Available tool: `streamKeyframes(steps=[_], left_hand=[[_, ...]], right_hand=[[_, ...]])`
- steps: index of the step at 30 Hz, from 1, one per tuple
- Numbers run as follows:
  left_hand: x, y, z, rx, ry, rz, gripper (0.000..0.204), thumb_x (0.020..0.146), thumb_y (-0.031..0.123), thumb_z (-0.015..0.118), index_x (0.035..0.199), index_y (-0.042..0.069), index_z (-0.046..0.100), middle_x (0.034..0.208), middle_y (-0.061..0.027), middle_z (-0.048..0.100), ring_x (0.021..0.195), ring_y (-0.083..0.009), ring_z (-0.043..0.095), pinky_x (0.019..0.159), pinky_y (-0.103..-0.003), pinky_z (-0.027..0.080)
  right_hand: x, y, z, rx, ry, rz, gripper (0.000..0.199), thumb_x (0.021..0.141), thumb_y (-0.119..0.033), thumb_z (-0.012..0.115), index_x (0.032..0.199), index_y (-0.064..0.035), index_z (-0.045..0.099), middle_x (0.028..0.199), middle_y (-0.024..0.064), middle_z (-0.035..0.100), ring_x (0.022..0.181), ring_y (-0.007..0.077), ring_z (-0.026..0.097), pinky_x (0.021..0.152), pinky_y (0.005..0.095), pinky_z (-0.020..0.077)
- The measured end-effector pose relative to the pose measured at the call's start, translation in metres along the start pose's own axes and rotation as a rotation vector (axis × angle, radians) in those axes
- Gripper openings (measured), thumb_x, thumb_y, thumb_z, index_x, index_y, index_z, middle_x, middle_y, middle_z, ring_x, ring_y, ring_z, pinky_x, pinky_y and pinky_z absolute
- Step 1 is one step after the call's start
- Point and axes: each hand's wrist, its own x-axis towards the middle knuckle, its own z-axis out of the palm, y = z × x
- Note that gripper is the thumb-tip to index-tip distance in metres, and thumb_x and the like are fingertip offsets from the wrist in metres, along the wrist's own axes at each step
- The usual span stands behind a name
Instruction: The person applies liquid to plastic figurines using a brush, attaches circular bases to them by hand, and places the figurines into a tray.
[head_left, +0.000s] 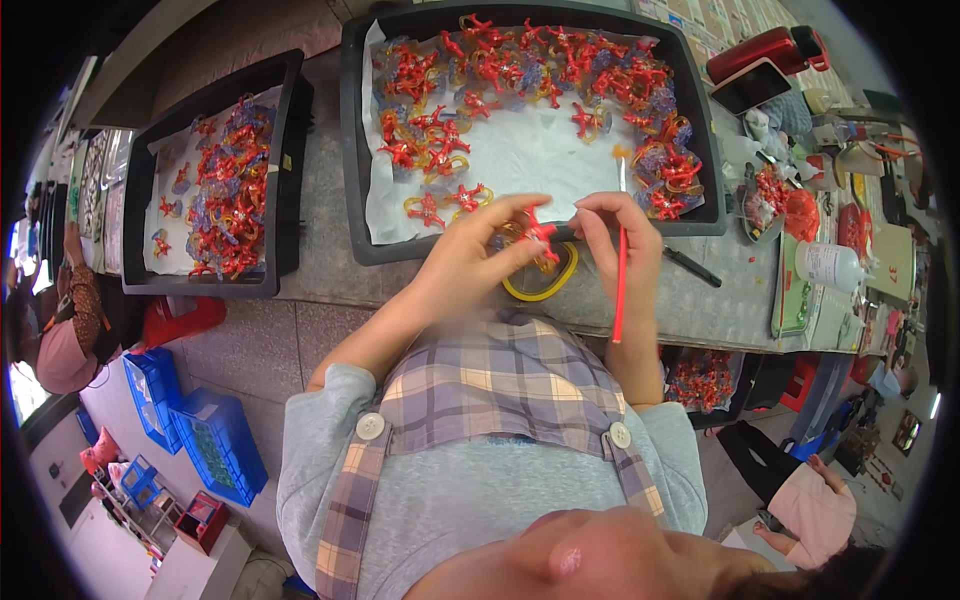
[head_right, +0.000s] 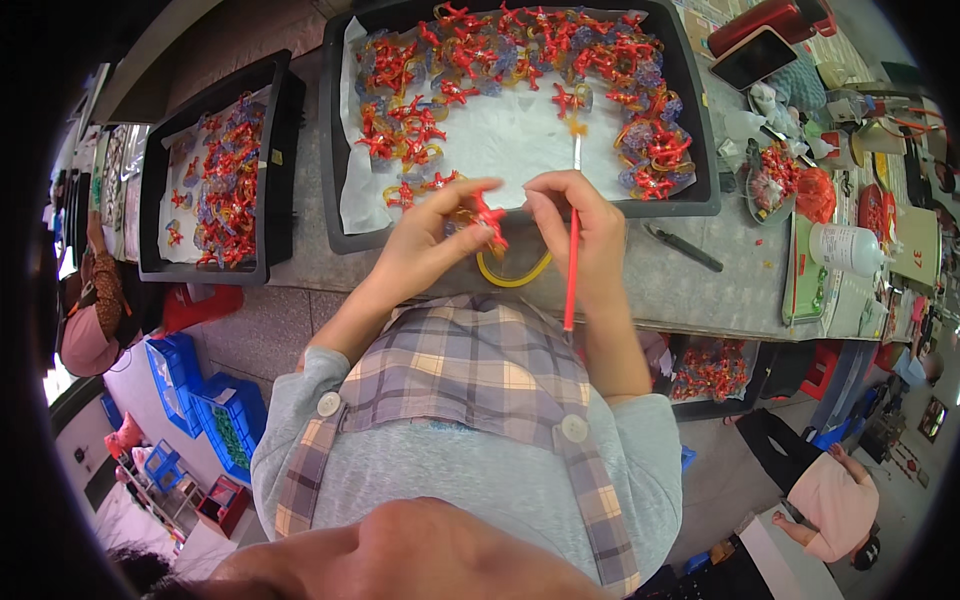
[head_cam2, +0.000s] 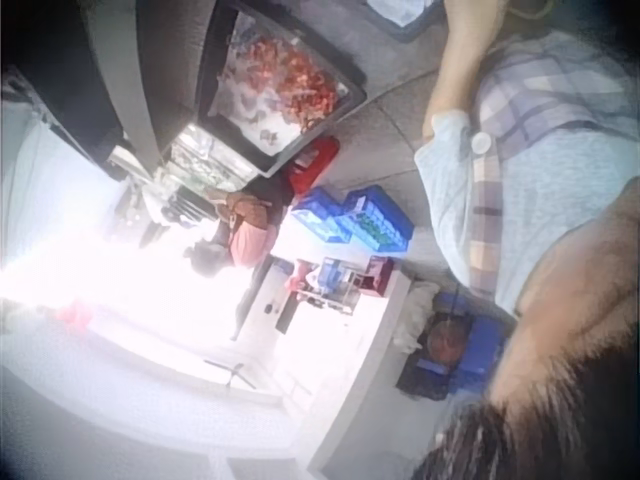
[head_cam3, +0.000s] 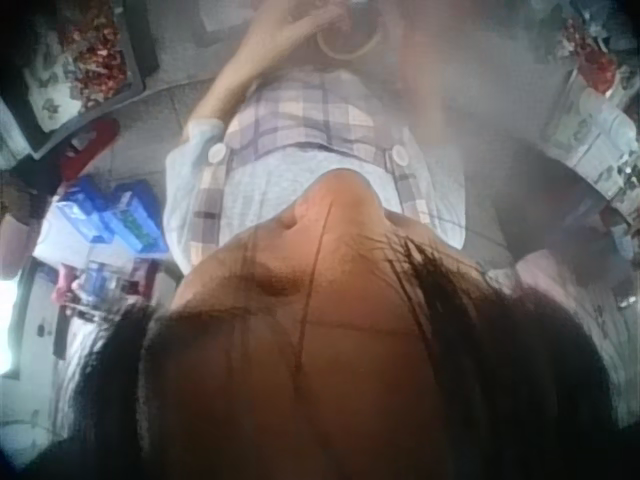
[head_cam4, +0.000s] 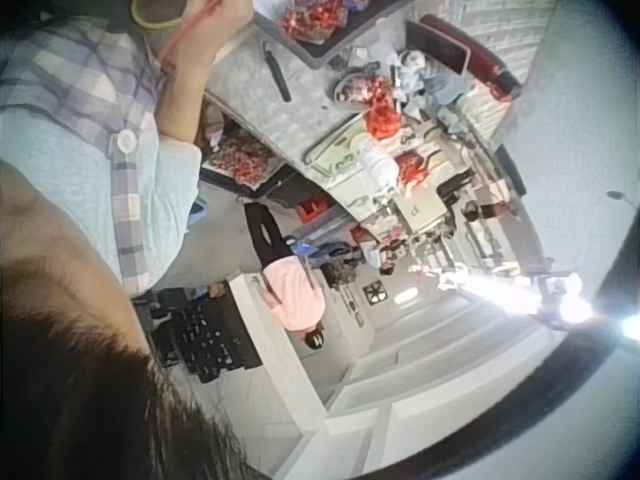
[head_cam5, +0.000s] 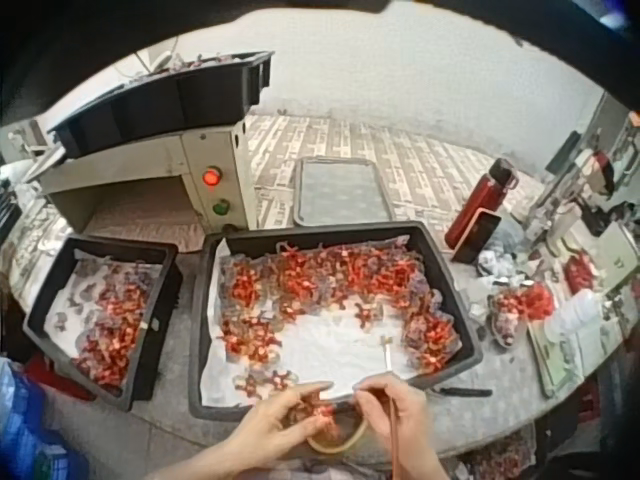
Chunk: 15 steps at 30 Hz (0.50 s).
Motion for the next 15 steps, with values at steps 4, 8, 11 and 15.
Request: streamKeyframes(steps=[4,8,11,15], left_hand=[[0.003,-0.007,0.006,-0.410,0.171,-0.059,0.041,0.086,0.008,0.055,0.125,0.005,0.043,0.092,-0.0054,0.055,0.084,-0.0130,0.058,0.075,-0.026,0.047],[0.000,-0.012,0.010,-0.211,0.167,0.051,0.047,0.085,0.004,0.055,0.128,0.003,0.037,0.101,-0.0063,0.052,0.094,-0.0132,0.054,0.082,-0.027,0.045],[-0.002,-0.007,0.012,-0.422,0.114,0.020,0.057,0.082,0.003,0.058,0.132,0.005,0.031,0.108,-0.0078,0.049,0.102,-0.0149,0.051,0.089,-0.029,0.041],[-0.003,-0.002,0.011,-0.654,0.006,-0.046,0.067,0.079,-0.007,0.058,0.134,0.006,0.024,0.114,-0.0109,0.046,0.106,-0.0185,0.051,0.092,-0.029,0.042]], right_hand=[[-0.014,0.001,0.020,0.353,0.142,0.042,0.016,0.077,-0.001,0.065,0.092,-0.0011,0.059,0.076,0.0029,0.059,0.068,0.0074,0.055,0.061,0.0205,0.0439],[-0.016,0.001,0.025,0.254,0.123,0.005,0.021,0.074,-0.005,0.071,0.092,-0.0014,0.060,0.077,0.0032,0.060,0.070,0.0080,0.058,0.062,0.0211,0.0458],[-0.014,0.001,0.017,0.159,0.123,-0.035,0.016,0.076,-0.003,0.069,0.089,-0.0009,0.060,0.080,0.0045,0.061,0.070,0.0084,0.058,0.062,0.0211,0.0460],[-0.016,0.002,0.013,0.293,0.133,0.048,0.009,0.079,-0.003,0.065,0.087,0.0000,0.061,0.078,0.0033,0.062,0.069,0.0072,0.057,0.062,0.0199,0.0448]])
